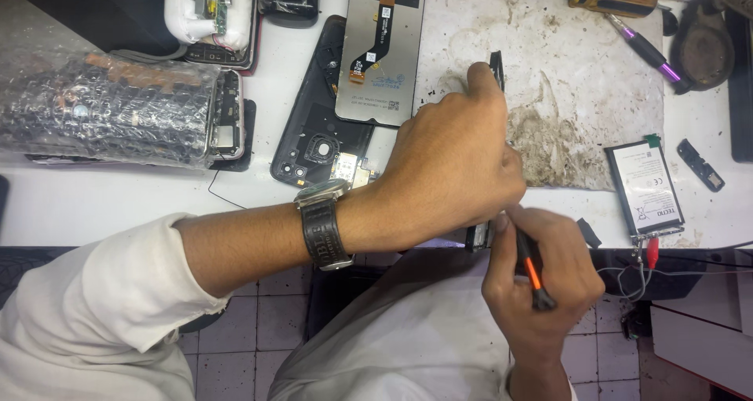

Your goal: The person uses a small screwdriver to scrape adhesive residue from the inside of a smartphone back cover. They hold the cover in their left hand and work along the edges and interior surfaces, removing old glue in preparation for reassembly.

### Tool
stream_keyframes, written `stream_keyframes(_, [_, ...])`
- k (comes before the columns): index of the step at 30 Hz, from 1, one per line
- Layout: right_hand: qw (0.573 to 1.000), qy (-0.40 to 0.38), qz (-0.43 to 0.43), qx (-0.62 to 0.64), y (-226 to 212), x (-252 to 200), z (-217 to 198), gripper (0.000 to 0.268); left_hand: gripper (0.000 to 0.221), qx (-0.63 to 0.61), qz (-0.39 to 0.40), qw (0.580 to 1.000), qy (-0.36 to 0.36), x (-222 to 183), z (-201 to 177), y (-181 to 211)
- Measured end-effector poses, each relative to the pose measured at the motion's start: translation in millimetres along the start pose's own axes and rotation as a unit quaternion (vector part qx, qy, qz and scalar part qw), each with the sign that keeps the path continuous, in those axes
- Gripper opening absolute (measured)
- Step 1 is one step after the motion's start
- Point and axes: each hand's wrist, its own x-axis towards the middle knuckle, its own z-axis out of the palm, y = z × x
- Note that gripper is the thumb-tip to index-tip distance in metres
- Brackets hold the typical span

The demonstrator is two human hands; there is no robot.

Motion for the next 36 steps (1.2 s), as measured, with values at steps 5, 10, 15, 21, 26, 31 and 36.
stream_keyframes(5, [1.0,0.003,0.015,0.018,-5,11,-6,0.007,0.057,0.004,0.003,1.0,0.006,-2,-1,2])
stream_keyframes(10, [0.997,-0.005,0.037,0.074,-10,-1,-18,0.009,0.058,0.013,0.003,1.0,0.018,-1,-1,0])
stream_keyframes(15, [0.998,-0.016,-0.002,0.058,-5,4,-10,0.01,0.059,-0.001,-0.007,1.0,-0.007,-2,-3,1])
stream_keyframes(21, [1.0,-0.017,-0.019,0.016,-15,36,3,0.008,0.061,0.012,0.009,1.0,0.011,0,-2,0])
stream_keyframes(26, [0.997,-0.035,0.057,0.023,-36,28,-13,0.005,0.061,0.009,-0.001,1.0,-0.017,2,-5,0])
stream_keyframes(31, [0.992,0.009,0.09,0.086,-14,28,-8,0.007,0.057,0.01,0.004,1.0,-0.005,-1,-4,-1])
stream_keyframes(36, [0.97,-0.018,0.133,0.204,7,37,-1,0.015,0.053,0.008,-0.015,1.0,-0.022,1,-6,-2])
